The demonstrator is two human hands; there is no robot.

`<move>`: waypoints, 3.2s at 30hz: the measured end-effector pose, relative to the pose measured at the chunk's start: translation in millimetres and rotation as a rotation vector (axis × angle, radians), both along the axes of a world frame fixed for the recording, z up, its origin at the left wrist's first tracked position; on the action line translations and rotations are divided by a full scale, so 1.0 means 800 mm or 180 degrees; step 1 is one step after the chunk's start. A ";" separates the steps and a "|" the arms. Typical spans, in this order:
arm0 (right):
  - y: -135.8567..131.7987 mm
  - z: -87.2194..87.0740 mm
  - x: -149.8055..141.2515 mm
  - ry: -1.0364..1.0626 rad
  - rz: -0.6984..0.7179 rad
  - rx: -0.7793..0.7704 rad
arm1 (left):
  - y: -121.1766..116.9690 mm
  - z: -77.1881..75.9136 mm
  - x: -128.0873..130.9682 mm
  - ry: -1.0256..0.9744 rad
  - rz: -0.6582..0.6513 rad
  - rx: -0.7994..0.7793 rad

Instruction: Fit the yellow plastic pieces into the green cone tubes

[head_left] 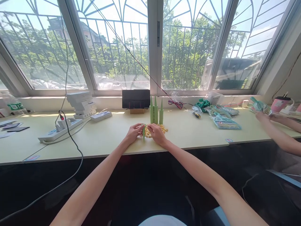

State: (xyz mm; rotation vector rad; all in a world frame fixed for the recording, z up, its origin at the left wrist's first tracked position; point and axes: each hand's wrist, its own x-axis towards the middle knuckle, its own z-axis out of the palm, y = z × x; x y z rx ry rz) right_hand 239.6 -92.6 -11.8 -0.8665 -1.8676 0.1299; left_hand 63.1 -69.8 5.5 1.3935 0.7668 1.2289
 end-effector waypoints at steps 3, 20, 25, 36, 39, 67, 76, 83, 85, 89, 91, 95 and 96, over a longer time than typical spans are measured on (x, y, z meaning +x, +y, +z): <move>0.001 0.000 0.000 0.0003 -0.0025 -0.0002 | -0.002 0.002 0.001 -0.0020 0.0006 -0.0021; -0.003 0.004 0.000 -0.0072 -0.0012 0.0003 | 0.008 -0.007 -0.002 -0.0033 -0.0015 -0.0031; -0.004 0.004 0.000 -0.0056 -0.0073 -0.0029 | 0.004 -0.005 -0.002 -0.0034 -0.0016 -0.0008; 0.002 -0.001 0.000 0.0059 -0.0034 -0.0027 | 0.004 -0.003 -0.001 -0.0056 -0.0004 -0.0013; 0.004 -0.002 -0.001 0.0120 0.0005 -0.0024 | 0.004 -0.003 -0.001 -0.0048 0.0006 -0.0021; 0.012 -0.005 -0.001 0.0239 0.0034 -0.0167 | 0.000 -0.003 -0.005 0.0064 -0.0217 -0.0031; 0.008 -0.001 -0.001 0.0183 -0.0007 -0.0267 | 0.001 -0.003 -0.006 0.0092 -0.0185 -0.0047; 0.005 0.002 -0.001 0.0045 -0.0079 -0.0302 | -0.002 -0.002 -0.006 0.0128 -0.0188 -0.0057; 0.003 0.002 -0.001 -0.0011 -0.0116 -0.0300 | -0.003 -0.001 -0.006 0.0143 -0.0178 -0.0055; 0.002 0.002 -0.001 -0.0131 -0.0197 -0.0298 | -0.006 0.002 -0.005 0.0176 -0.0179 -0.0053; 0.002 0.003 -0.001 -0.0177 -0.0242 -0.0300 | -0.006 0.002 -0.004 0.0181 -0.0172 -0.0055; 0.000 0.004 -0.003 -0.0237 -0.0359 -0.0321 | -0.004 0.000 -0.003 0.0175 -0.0123 -0.0055; -0.001 0.004 -0.003 -0.0251 -0.0389 -0.0327 | -0.003 -0.001 -0.003 0.0174 -0.0101 -0.0056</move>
